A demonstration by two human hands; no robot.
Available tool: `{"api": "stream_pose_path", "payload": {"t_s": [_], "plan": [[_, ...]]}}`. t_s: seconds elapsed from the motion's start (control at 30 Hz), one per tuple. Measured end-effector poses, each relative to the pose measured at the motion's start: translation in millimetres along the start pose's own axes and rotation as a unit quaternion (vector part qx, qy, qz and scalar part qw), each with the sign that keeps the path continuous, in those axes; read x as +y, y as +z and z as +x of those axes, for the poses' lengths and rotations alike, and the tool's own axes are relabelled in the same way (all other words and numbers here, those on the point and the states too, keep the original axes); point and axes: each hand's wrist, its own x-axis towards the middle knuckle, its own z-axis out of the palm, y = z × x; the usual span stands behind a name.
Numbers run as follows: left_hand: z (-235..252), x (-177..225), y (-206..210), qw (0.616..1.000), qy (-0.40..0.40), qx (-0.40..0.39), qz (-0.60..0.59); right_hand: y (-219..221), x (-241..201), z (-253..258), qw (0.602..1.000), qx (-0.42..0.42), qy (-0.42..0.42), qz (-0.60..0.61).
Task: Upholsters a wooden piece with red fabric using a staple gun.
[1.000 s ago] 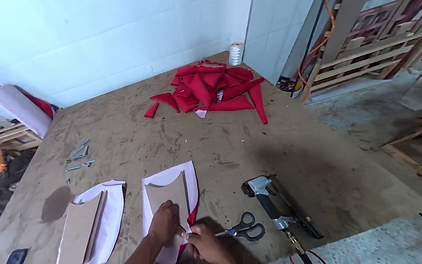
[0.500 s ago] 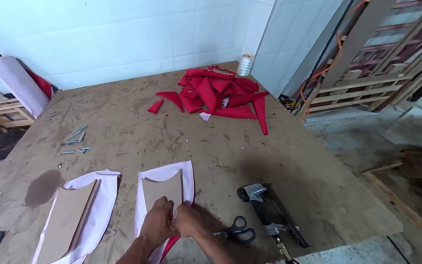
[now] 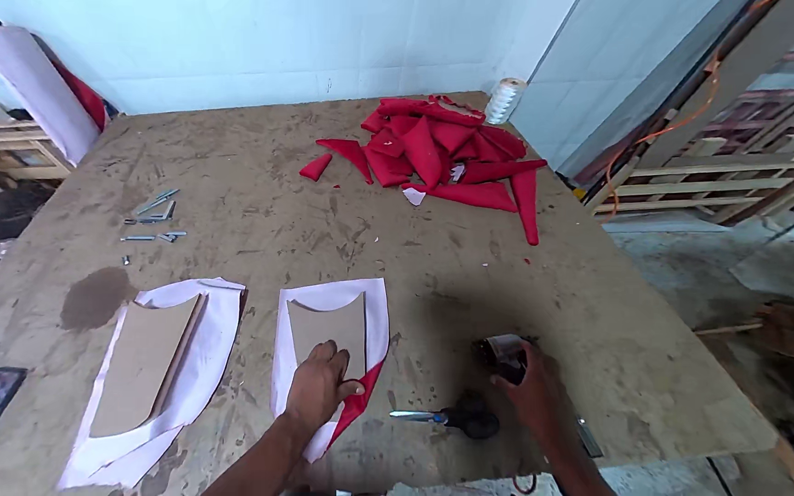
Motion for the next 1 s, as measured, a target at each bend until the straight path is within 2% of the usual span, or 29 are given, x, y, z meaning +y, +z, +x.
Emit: {"api": "stream_pose_path", "payload": {"t_s": [0.17, 0.23, 0.33, 0.47, 0.57, 0.67, 0.8, 0.87, 1.0], "plan": [[-3, -6, 9, 0.999, 0.035, 0.034, 0.001, -19, 3, -20, 0.995, -0.044, 0.076, -0.039], [-4, -13, 10, 0.997, 0.045, 0.057, -0.01, -38, -18, -44, 0.994, -0.061, 0.095, -0.005], [-2, -18, 14, 0.993, 0.064, 0.098, -0.03, -61, -76, -106, 0.984, -0.135, 0.087, 0.075], [-1, -22, 13, 0.99, 0.077, 0.108, -0.046, -22, -149, -168, 0.965, -0.213, -0.051, 0.144], [-1, -25, 11, 0.988, 0.08, 0.115, -0.063, 8, -177, -179, 0.969, -0.219, -0.065, 0.095], [-4, -28, 13, 0.987, 0.087, 0.123, -0.053, 16, -193, -179, 0.969, -0.241, -0.049, 0.038], [-2, -28, 9, 0.992, 0.075, 0.092, -0.032, 8, -217, -175, 0.956, -0.291, -0.014, -0.012], [1, -26, 3, 0.995, 0.067, 0.063, -0.03, 2, -213, -171, 0.957, -0.289, -0.003, -0.01], [7, -29, -26, 0.992, 0.074, -0.078, -0.061, -31, -171, -133, 0.987, -0.163, 0.011, -0.003]]}}
